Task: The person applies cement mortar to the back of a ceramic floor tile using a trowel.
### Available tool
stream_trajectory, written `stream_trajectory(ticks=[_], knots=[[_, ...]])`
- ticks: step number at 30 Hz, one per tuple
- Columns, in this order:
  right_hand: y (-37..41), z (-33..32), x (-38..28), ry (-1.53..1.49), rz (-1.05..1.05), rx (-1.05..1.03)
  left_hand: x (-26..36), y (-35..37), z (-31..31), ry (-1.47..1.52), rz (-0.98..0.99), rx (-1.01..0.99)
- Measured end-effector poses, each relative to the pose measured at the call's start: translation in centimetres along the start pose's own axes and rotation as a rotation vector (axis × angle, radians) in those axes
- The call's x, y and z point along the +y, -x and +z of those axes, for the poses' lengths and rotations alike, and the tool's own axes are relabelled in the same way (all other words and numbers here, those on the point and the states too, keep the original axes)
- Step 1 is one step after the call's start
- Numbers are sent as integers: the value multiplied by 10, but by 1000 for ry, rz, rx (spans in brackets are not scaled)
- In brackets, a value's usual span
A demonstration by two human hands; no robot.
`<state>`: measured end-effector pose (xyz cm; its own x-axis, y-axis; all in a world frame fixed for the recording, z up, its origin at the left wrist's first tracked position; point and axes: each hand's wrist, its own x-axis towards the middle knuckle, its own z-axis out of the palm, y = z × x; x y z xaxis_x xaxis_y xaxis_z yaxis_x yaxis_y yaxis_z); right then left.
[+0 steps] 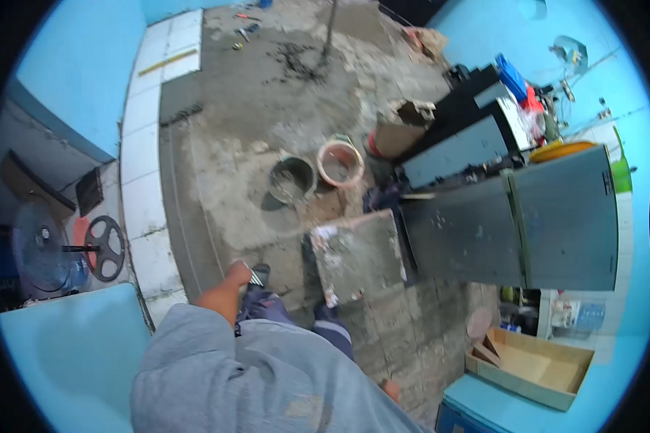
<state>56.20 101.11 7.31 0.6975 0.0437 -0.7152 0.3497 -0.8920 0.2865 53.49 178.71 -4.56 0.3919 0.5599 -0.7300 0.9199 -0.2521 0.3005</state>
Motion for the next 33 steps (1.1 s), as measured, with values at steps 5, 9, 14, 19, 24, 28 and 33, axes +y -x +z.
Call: stream_trajectory(ticks=[5,9,14,19,24,28,33], knots=[[-93,-179,-9,-1276,597,120,86,44,57,80,44,-3],[-226,-188,30,-950,353,213,118,48,156,103,24,24],[-293,-292,8,-1011,144,168,180,84,225,221,-159,-39],[-364,-323,-11,-1017,51,111,202,81,279,445,-200,41],[-422,-300,-28,-1046,-12,111,209,69,289,666,-301,73],[-439,-308,-44,-1093,-53,51,228,67,267,679,-307,134],[-482,-302,-58,-1228,-121,-45,227,51,255,896,-347,138]])
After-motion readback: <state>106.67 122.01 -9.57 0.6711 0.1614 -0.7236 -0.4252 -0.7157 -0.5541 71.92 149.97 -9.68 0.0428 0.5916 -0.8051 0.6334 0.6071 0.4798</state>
